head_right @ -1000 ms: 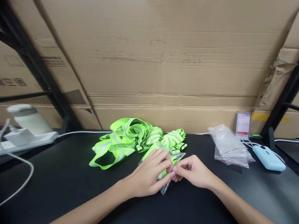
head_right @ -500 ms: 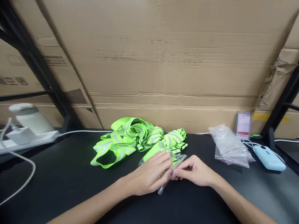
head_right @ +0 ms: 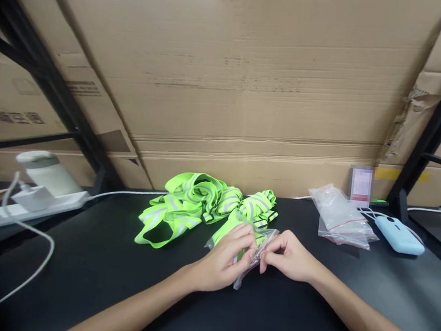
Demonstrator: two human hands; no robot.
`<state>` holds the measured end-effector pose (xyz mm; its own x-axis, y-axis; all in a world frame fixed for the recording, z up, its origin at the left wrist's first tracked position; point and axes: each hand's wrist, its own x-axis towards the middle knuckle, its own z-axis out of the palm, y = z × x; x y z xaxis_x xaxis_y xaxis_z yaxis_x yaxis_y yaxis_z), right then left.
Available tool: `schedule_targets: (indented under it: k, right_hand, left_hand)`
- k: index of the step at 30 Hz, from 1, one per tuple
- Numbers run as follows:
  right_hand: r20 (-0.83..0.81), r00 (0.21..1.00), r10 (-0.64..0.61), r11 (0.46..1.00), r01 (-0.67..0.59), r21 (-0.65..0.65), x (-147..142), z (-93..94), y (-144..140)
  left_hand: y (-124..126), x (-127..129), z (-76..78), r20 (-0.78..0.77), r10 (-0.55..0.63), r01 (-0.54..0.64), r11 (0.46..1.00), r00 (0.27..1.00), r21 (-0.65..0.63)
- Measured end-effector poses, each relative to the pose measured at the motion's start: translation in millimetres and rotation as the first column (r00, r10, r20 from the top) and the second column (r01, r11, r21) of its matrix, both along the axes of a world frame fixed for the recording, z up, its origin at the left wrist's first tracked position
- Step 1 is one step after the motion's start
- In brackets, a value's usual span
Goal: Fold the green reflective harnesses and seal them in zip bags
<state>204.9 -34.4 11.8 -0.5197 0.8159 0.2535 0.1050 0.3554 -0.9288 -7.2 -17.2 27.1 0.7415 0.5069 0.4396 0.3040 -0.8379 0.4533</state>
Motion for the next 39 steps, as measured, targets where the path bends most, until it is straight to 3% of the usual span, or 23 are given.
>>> schedule_targets:
  k: [5, 10, 13, 15, 17, 19, 22, 26, 28, 30, 33, 36, 37, 39]
  right_hand:
    - [0.0, 1.0, -0.027, 1.0, 0.027, 0.009, -0.6, -1.4, -0.7]
    - [0.045, 0.999, -0.026, 0.999, 0.025, 0.033, -1.9, -1.5, -3.1]
    - [0.076, 0.992, -0.103, 0.992, 0.097, 0.085, -2.7, -3.1, -3.9]
    - [0.115, 0.965, -0.235, 0.954, 0.207, 0.219, -2.0, -3.9, -3.9]
    - [0.144, 0.914, -0.378, 0.865, 0.294, 0.407, -0.1, -3.8, -4.0]
    - [0.165, 0.879, -0.448, 0.782, 0.296, 0.548, 1.8, -2.9, -4.4]
    - [0.236, 0.842, -0.486, 0.737, 0.249, 0.629, 2.2, -1.3, -5.6]
    - [0.327, 0.715, -0.619, 0.69, 0.295, 0.661, -0.4, -0.7, -7.0]
    - [0.366, 0.673, -0.643, 0.696, 0.313, 0.647, -0.6, -0.4, -6.9]
    - [0.396, 0.664, -0.634, 0.722, 0.325, 0.611, 0.3, 0.4, -6.3]
    - [0.428, 0.664, -0.613, 0.755, 0.332, 0.565, 1.9, 3.1, -5.7]
    - [0.47, 0.662, -0.584, 0.789, 0.328, 0.52, 1.3, 5.1, -6.2]
    - [0.48, 0.672, -0.563, 0.808, 0.326, 0.491, 0.5, 4.7, -6.3]
    - [0.487, 0.709, -0.51, 0.85, 0.327, 0.413, -1.0, 1.8, -6.1]
  left_hand:
    - [-0.9, 2.0, -2.7, 0.071, 0.002, 0.0, 1.0, 0.997, -0.028]
    - [10.3, -6.7, 2.2, 0.282, 0.089, -0.043, 0.985, 0.955, -0.167]
    - [13.6, -10.5, 1.8, 0.331, 0.116, -0.067, 0.986, 0.937, -0.156]
    - [11.3, -8.9, -1.2, 0.345, 0.119, -0.075, 0.987, 0.931, -0.139]
    - [7.4, -5.2, -4.9, 0.345, 0.127, -0.089, 0.988, 0.93, -0.125]
    - [4.1, -1.8, -7.7, 0.344, 0.142, -0.108, 0.988, 0.928, -0.114]
    - [1.6, 0.8, -9.0, 0.357, 0.177, -0.144, 0.983, 0.917, -0.117]
    - [3.1, 0.0, -6.8, 0.302, 0.139, -0.114, 0.989, 0.943, -0.098]
    - [8.8, -4.0, -4.2, 0.262, 0.122, -0.112, 0.992, 0.957, -0.054]
    - [19.5, -12.8, -0.2, 0.233, 0.183, -0.195, 0.98, 0.955, 0.028]
    - [41.5, -34.1, 6.8, 0.178, 0.38, -0.406, 0.902, 0.908, 0.148]
    - [59.4, -54.1, 9.9, -0.006, 0.616, -0.611, 0.782, 0.788, 0.123]
    - [62.8, -57.9, 9.2, -0.071, 0.647, -0.637, 0.761, 0.76, 0.12]
    - [65.2, -60.2, 5.5, -0.151, 0.635, -0.626, 0.773, 0.758, 0.108]
